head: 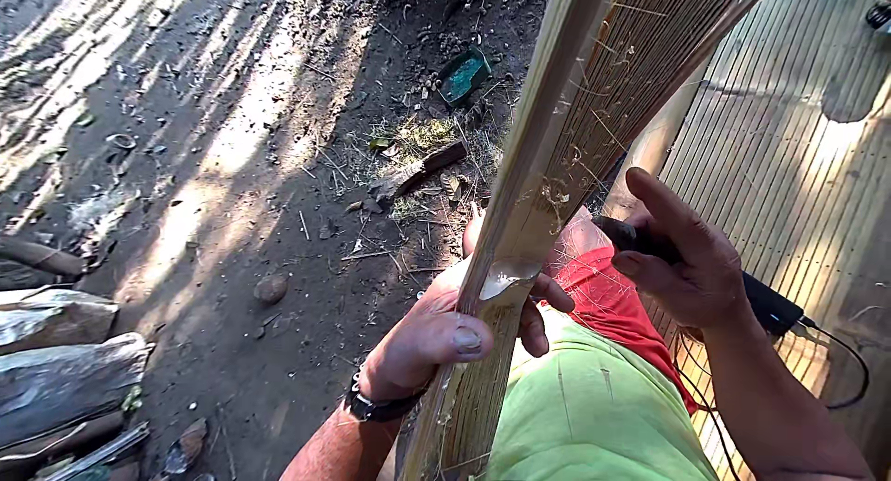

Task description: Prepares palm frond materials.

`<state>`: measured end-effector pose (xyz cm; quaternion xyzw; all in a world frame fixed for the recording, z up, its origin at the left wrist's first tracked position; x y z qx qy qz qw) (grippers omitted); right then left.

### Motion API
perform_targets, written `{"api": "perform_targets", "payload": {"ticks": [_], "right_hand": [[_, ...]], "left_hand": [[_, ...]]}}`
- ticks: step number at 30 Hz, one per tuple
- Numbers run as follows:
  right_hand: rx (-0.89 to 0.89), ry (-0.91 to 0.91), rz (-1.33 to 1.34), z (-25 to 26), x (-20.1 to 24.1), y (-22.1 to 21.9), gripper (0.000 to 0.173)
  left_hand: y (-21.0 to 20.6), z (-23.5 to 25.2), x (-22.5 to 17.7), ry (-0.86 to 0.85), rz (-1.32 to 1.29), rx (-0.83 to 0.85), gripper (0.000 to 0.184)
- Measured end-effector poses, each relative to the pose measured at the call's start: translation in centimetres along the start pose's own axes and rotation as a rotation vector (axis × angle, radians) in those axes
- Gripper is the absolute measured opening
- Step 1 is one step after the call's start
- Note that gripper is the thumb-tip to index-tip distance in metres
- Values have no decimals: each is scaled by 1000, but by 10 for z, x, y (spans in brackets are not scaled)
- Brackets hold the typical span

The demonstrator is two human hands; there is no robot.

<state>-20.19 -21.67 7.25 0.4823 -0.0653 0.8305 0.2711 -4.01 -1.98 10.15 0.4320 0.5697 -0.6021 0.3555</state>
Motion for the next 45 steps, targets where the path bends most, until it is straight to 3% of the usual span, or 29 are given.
{"api": "perform_targets", "payload": {"ticks": [6, 11, 19, 21, 24, 26, 30, 33, 38, 42, 45], "right_hand": [[-36, 81, -111, 16, 8, 0, 62], [-64, 151, -109, 20, 10, 0, 45], [-23, 144, -102, 17, 17, 4, 41], [115, 146, -24, 7, 18, -9, 40], [328, 150, 97, -15, 15, -33, 37], [275, 132, 48, -15, 17, -27, 38], [75, 47, -173, 5, 22, -2, 64], [42, 31, -198, 18, 18, 0, 71], [49, 93, -206, 29, 18, -5, 52], [89, 140, -184, 18, 18, -13, 43], [298, 153, -39, -11, 18, -30, 40]], "left_hand": [[0, 5, 9, -17, 5, 6, 55], [1, 8, 13, 21, 18, 11, 67], [2, 8, 16, 25, 30, 30, 69], [2, 5, 12, 0, 19, 22, 60], [-2, -1, 1, -38, 57, -66, 31], [1, -1, 5, -33, 16, -69, 38], [5, 4, 12, -7, 7, -30, 55], [4, 6, 12, 1, 8, -9, 63], [4, 6, 11, 12, 28, -11, 65], [9, 4, 12, 9, 6, -35, 62], [8, -3, 6, -32, -59, -94, 35]]}}
Point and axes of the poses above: each hand's wrist, its own z-axis towards the middle knuckle, its own y-axis out of the back of the hand, x = y × z, the point moved 4 cm from there along z, towards the middle knuckle, and after that the axes turned 6 degrees about z, right-handed, at the moved point
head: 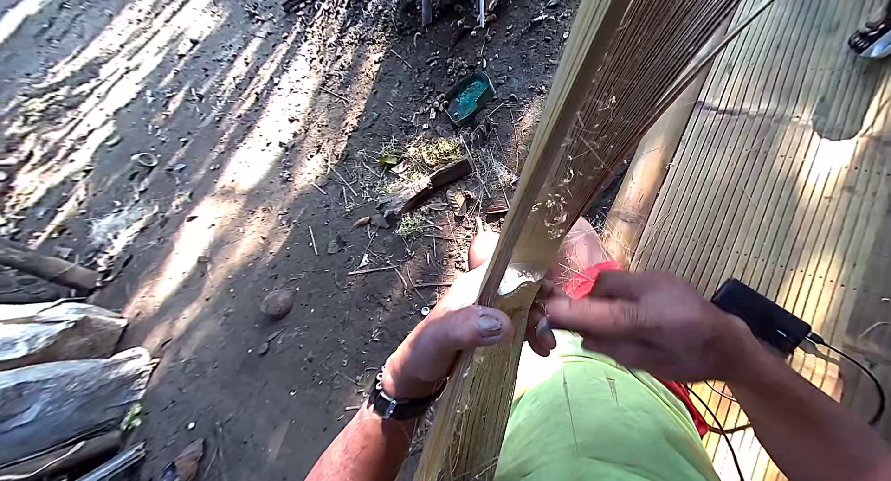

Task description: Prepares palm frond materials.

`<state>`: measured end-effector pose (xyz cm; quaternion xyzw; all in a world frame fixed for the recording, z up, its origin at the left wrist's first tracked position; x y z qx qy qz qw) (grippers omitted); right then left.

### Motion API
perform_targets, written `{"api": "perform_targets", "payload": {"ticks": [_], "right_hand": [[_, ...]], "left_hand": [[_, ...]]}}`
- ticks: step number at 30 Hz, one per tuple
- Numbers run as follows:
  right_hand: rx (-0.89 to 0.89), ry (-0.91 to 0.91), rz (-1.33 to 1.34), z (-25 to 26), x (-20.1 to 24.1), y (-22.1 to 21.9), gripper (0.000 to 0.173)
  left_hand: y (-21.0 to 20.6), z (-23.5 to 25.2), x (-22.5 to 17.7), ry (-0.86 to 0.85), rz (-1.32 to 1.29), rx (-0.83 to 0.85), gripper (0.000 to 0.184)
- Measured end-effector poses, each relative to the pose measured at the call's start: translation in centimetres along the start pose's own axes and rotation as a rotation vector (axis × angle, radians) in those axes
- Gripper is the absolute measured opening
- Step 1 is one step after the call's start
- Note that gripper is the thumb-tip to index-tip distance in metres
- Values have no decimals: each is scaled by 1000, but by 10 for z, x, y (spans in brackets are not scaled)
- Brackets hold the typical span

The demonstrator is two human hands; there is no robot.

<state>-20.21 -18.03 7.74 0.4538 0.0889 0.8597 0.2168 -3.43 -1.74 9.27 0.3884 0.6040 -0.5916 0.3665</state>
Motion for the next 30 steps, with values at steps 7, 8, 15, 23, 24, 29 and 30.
{"api": "perform_targets", "payload": {"ticks": [7, 8, 15, 23, 24, 29, 30], "right_hand": [[-284, -171, -284, 26, -3, 57, 63], [-289, -176, -306, 32, -6, 61, 66], [-258, -125, -309, 48, -7, 65, 54], [-10, 49, 22, 21, 29, 19, 40], [-23, 50, 65, 22, 32, 18, 40], [-376, -261, 292, 57, 14, 52, 55], [-402, -327, 421, 62, 6, 51, 56]], "left_hand": [[11, 7, 19, 30, -51, 82, 69], [9, 6, 18, 25, -53, 85, 68], [2, 5, 19, 38, 8, 78, 67], [6, 5, 7, -38, -104, 96, 35], [6, 6, 6, -57, -129, 100, 33], [15, 12, 18, -12, -130, 73, 56], [15, 12, 18, -18, -121, 70, 57]]}}
Point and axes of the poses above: each hand's wrist, its own z-axis towards the middle knuckle, its own y-axis out of the back of the hand, x = y × z, the point moved 4 cm from there along z, towards the middle knuckle, and after that the axes turned 6 degrees about z, right-handed, at the moved point
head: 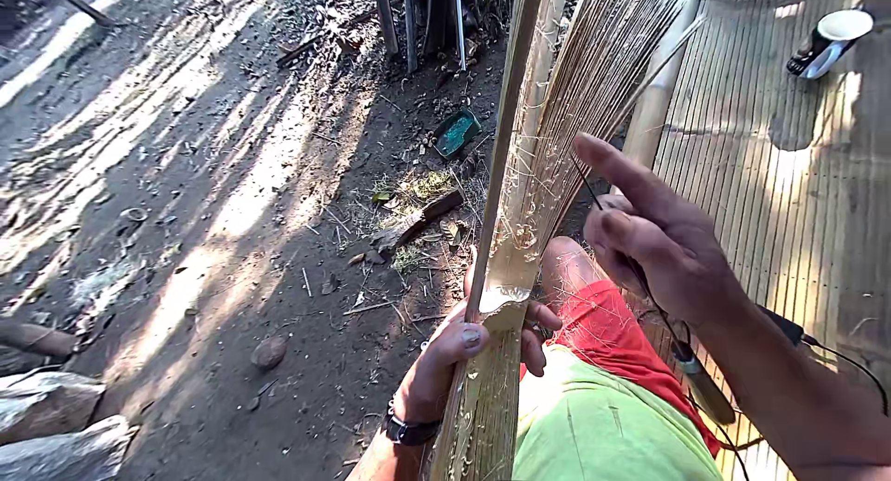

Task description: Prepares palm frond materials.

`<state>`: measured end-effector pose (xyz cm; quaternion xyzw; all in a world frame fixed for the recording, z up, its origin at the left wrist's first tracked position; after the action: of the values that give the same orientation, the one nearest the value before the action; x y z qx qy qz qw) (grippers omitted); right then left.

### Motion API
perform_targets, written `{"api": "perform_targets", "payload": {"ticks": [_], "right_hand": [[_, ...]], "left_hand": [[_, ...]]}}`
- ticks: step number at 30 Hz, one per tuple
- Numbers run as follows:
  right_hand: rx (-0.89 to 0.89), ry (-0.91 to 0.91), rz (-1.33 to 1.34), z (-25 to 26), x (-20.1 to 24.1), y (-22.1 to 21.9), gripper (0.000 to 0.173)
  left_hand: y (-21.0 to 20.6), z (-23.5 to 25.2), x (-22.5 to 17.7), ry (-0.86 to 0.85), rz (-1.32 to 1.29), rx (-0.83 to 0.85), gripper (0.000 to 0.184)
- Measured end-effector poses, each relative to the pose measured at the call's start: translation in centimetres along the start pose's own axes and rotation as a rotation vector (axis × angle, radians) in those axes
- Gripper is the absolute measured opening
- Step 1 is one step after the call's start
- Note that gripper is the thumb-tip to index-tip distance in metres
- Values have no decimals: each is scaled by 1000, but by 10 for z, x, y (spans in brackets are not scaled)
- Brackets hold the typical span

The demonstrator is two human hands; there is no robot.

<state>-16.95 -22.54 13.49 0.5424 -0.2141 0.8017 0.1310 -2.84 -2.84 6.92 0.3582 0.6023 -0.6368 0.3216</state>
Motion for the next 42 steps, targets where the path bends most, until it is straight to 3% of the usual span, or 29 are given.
{"api": "perform_targets", "payload": {"ticks": [3, 5, 9, 12, 16, 22, 28, 33, 36, 38, 40, 42], "right_hand": [[43, -150, 311, 5, -15, -10, 52], [87, -148, 350, 2, -20, -17, 54], [110, -98, 192, -8, -27, -19, 59], [38, 14, -54, -14, -22, -8, 60], [-51, 105, -311, -17, -15, 14, 66], [-188, 82, -542, -20, -11, 52, 68], [-262, 42, -565, -21, -15, 70, 64], [-281, 11, -364, -25, -19, 74, 55], [-243, 41, -243, -25, -18, 65, 51], [-190, 79, -153, -26, -21, 56, 51], [-141, 104, -72, -29, -27, 47, 53], [-105, 98, -28, -32, -36, 35, 52]], "left_hand": [[1, -4, -1, 1, 7, -12, 59], [1, -6, -3, 6, -6, -12, 59], [2, -7, -3, -2, -2, -1, 64], [6, -4, 2, -11, 12, 33, 78], [-3, -5, -2, 5, 29, 7, 68], [-13, -5, -1, 48, 262, -98, 66], [-26, -4, -6, 50, 381, -138, 76], [-8, 5, -42, -61, 501, -167, 73], [14, 13, -89, -263, 580, -258, 67], [22, 13, -121, -449, 751, -416, 62], [34, 22, -146, -560, 837, -424, 76], [51, 23, -152, -554, 811, -457, 96]]}}
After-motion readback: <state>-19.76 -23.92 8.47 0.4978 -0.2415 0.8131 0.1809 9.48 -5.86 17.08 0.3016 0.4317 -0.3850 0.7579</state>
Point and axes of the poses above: each hand's wrist, its own z-axis towards the middle knuckle, its own y-axis out of the back of the hand, x = y × z, the point moved 4 cm from there along z, towards the middle knuckle, and after that the axes turned 6 degrees about z, right-handed, at the moved point
